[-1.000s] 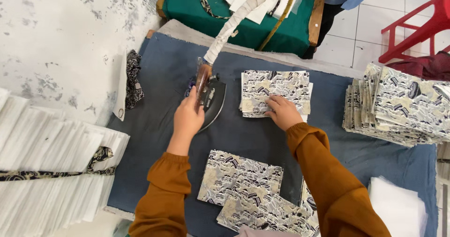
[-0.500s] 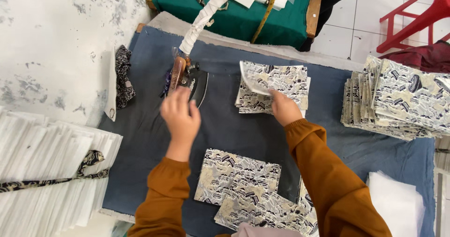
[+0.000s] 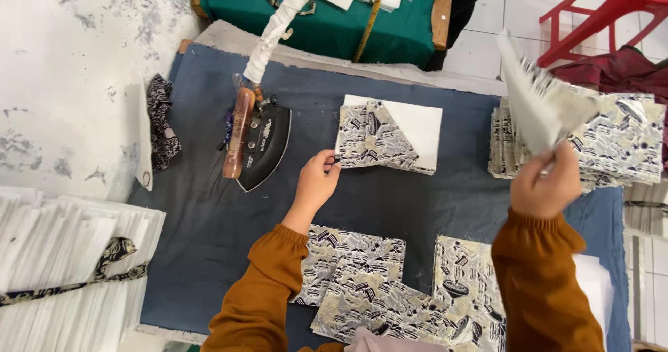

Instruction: The person folds patterned fabric pieces and stacks them on a table. Then the person uses green-handled scissors to cut a translucent sheet into smaller pieces, placing the cut pieces on the table.

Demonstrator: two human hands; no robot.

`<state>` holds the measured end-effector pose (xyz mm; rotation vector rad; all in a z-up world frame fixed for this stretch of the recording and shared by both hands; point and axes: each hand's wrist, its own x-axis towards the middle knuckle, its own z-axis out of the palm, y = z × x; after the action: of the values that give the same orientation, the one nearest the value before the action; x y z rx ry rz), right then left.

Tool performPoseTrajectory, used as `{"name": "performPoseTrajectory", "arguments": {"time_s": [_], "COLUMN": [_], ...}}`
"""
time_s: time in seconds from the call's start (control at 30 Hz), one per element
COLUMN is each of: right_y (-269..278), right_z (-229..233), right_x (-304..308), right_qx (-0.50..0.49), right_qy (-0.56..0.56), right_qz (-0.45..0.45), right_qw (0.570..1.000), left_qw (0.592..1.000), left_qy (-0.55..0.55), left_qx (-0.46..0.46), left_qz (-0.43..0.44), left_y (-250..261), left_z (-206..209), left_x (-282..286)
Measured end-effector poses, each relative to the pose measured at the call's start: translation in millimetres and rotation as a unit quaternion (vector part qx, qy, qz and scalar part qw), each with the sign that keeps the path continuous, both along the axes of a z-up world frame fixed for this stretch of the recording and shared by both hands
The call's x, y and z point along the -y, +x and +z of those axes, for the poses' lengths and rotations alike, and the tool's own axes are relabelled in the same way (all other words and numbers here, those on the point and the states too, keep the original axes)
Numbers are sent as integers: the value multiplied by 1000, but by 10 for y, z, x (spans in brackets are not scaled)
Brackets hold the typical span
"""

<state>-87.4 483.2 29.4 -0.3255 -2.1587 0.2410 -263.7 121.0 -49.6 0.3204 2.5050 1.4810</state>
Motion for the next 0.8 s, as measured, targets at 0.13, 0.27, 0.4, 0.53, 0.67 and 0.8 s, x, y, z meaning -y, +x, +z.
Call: {"name": "performPoseTrajectory", "arguments": {"time_s": [0.13, 0.27, 0.4, 0.53, 0.67, 0.8], "right_y": [529, 886, 1097, 1031, 481, -284], "right_z": [-94, -433, -592, -486, -323, -243], "right_x": [277, 854, 1131, 1157, 1103, 1262], "right_qx": [70, 253, 312, 354, 233, 178], "right_qy": [161, 149, 91, -16, -83, -93], "right_qz": [104, 151, 194, 210, 235, 191], "right_qw": [979, 944, 926, 911, 940, 961], "left_qw": [999, 999, 996, 992, 972, 943], "left_qy": [24, 7, -61, -27, 105, 192], "left_qx": [16, -7, -20, 89, 179, 252], "left_qz": [19, 48, 65, 89, 112, 106], "left_y": [-10, -76, -130, -165, -244, -337], "left_z": [-182, -325, -449, -490, -465, -365], "left_x": [-55, -101, -109, -189, -245, -361]}}
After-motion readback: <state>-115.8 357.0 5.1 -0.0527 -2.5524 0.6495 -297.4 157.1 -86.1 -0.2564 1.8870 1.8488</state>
